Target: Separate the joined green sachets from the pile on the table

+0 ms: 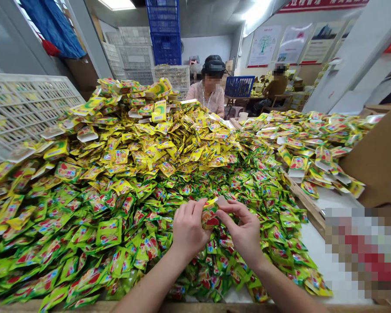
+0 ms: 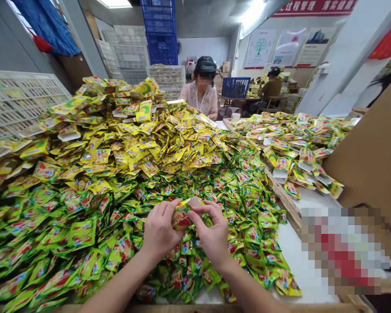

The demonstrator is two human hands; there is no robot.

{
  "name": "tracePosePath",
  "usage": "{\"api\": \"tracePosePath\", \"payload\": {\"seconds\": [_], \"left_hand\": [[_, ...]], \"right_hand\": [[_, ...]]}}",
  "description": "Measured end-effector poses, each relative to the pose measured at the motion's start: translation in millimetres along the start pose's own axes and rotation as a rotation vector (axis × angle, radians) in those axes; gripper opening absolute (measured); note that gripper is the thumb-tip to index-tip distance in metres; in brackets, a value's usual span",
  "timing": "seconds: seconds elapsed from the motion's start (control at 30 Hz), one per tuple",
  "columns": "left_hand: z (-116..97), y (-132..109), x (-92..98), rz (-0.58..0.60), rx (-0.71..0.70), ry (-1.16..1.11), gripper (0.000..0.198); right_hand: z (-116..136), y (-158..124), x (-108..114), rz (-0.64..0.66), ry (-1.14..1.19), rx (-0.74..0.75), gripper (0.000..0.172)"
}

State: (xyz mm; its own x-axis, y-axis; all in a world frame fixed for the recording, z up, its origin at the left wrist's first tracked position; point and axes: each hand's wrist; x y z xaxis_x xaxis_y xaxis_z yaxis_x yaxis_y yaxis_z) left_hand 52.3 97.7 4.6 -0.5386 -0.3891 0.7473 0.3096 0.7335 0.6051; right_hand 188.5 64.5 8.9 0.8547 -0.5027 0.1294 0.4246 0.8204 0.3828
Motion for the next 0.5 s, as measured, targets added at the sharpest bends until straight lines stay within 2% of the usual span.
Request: {"api": "tracePosePath", "payload": {"seconds": [0.07,0.13,0.27,0.33,0.4,0.5], "left_hand": [[-1,-1,1.2,-0.021,-0.003,-0.023,0.041],[-1,-1,2.0,-0.022,0.02,-0.025,0.04],[1,-3,1.0,0.082,0.044,0.021,0.048],[1,-4,0.2,0.147,0.016,0.019,0.051],[1,-2,1.1,0.157,-0.018,-0.059,0.05],[1,5,5.8,0.095,0.018,-0.305,0.06]], "right_hand": [[1,-1,1,-0.036,-0.096,0.135,0.01],[2,-3,1,0.032,-0.14,0.177,0.011],[0,-5,-4,0.259,-0.138,0.023,0.025],[-2,-3,-6,0.364,-0.099,-0.058,0.018],[-3,1,-7,0.389,0.008,-0.149,0.019],[-1,9,-5,0.307,0.258,-0.291,0.023]]}}
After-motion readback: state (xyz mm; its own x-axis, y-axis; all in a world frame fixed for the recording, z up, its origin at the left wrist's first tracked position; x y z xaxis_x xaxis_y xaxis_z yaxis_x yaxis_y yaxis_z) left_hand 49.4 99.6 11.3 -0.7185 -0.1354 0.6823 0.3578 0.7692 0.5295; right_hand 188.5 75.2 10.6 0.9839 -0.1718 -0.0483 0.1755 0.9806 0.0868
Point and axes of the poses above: each hand's wrist, its own y-axis towards the middle knuckle, its own x-axis out of the back of the hand, z = x × y, and after that the axes turned 1 degree about -y, right-handed
